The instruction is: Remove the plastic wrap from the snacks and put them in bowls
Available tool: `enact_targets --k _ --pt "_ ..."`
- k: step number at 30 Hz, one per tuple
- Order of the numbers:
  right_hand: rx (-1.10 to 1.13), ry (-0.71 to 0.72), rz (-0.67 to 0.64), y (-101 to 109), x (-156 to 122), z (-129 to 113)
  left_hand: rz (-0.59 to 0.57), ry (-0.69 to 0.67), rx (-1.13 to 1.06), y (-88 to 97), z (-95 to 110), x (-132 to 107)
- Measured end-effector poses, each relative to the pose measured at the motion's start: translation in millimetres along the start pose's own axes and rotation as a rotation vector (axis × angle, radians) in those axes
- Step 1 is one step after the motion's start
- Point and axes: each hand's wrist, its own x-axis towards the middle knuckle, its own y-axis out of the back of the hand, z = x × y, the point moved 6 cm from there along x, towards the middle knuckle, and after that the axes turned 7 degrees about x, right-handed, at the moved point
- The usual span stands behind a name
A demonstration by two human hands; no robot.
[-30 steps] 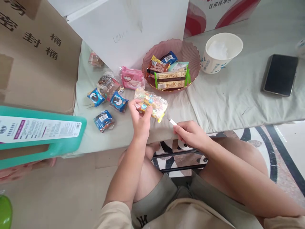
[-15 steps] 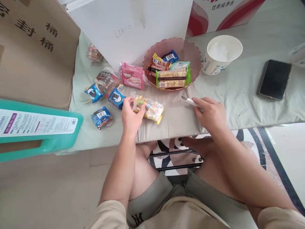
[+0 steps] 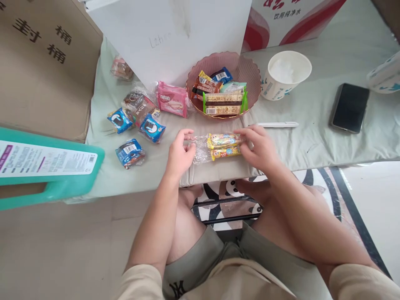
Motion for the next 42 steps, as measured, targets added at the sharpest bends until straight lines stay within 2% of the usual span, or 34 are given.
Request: enact_targets --k 2,5,8,11,14,16,18,20,21,23,25,27,29,31,33,36,39,42 --pt "0.025 -0.060 0.059 9 1 3 0.080 0.000 0.026 9.8 -3 4" --pt "0.100 -0.119 0.124 17 -1 4 0.114 -0.020 0.017 10.1 -2 6" --pt "0.206 -0.147 0.161 20 -1 3 0.060 -0.061 0.051 -2.6 8 7" --pt "0.326 -0.221 0.260 28 0 10 0.011 -0.141 0.193 -9.8 20 9" --pt "0.439 -0.354 0.364 36 -1 27 0.031 -0.175 0.250 -1.6 23 13" --pt "0.488 -0.464 0.398 39 -1 41 0.046 -0.120 0.254 8.0 16 17" --pt "0.474 -0.572 0.430 41 -3 54 0.061 -0.059 0.260 16.8 8 21" --pt "0.412 -0.614 0.474 45 -5 60 0.084 -0.053 0.267 22.6 4 24" --pt "0.377 -0.585 0.499 48 -5 59 0.091 -0.082 0.279 23.4 5 24" --pt "0.293 -0.432 0.503 53 -4 48 0.067 -0.178 0.323 19.8 11 23" --pt "0.177 -0.217 0.412 51 -2 28 -0.005 -0.266 0.377 11.3 18 20" --pt "0.042 -0.050 0.263 40 1 11 -0.063 -0.321 0.398 4.3 24 17" --pt "-0.051 -0.004 0.141 28 4 6 -0.089 -0.354 0.382 1.0 26 15" --pt "-0.094 -0.034 0.083 21 7 7 -0.092 -0.348 0.358 0.9 25 15" --pt "-0.079 -0.025 0.069 21 8 4 -0.094 -0.314 0.357 2.4 21 17" --pt "0.035 0.108 0.076 28 0 -13 -0.121 -0.299 0.405 4.7 19 16" --pt "0.150 0.187 0.011 33 -12 -27 -0.134 -0.356 0.457 8.8 24 10" --pt "0.179 0.228 -0.090 32 -19 -33 -0.065 -0.479 0.478 16.1 37 -1"
